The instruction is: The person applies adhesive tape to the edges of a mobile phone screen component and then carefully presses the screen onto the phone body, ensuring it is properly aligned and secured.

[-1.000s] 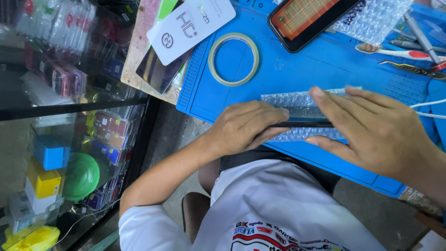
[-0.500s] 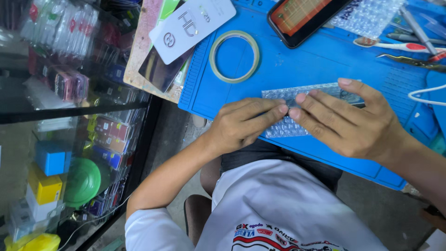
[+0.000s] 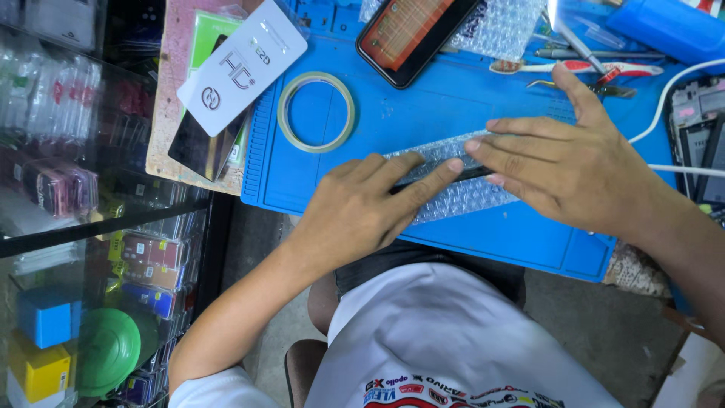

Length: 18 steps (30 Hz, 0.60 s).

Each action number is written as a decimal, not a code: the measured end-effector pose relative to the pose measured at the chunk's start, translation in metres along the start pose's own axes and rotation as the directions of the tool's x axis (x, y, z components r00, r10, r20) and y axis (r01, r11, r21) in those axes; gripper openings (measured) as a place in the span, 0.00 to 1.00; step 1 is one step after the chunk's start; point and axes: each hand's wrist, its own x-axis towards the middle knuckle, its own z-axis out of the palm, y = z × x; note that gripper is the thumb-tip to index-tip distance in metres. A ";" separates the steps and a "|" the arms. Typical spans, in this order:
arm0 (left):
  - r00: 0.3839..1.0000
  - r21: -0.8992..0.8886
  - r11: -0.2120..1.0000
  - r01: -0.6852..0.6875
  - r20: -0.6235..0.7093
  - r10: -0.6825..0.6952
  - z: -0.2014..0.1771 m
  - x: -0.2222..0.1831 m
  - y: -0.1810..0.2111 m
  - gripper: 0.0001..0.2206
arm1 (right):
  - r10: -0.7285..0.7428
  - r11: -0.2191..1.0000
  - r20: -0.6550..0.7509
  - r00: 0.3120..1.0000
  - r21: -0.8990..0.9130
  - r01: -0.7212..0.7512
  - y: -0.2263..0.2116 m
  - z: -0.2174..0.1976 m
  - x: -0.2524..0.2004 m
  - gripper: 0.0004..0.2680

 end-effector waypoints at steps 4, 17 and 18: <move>0.997 0.087 0.995 -0.055 0.061 0.050 0.002 0.004 -0.002 0.26 | -0.071 0.986 -0.061 0.996 -0.154 0.061 0.000 0.008 -0.005 0.13; 0.983 0.203 0.971 -0.127 0.159 0.096 0.004 0.012 0.000 0.28 | -0.018 0.997 -0.080 0.997 -0.070 0.013 0.016 -0.005 -0.013 0.16; 0.981 0.213 0.968 -0.133 0.171 0.097 0.002 0.012 0.000 0.29 | -0.045 0.994 -0.066 0.997 -0.107 0.037 0.018 -0.003 -0.017 0.14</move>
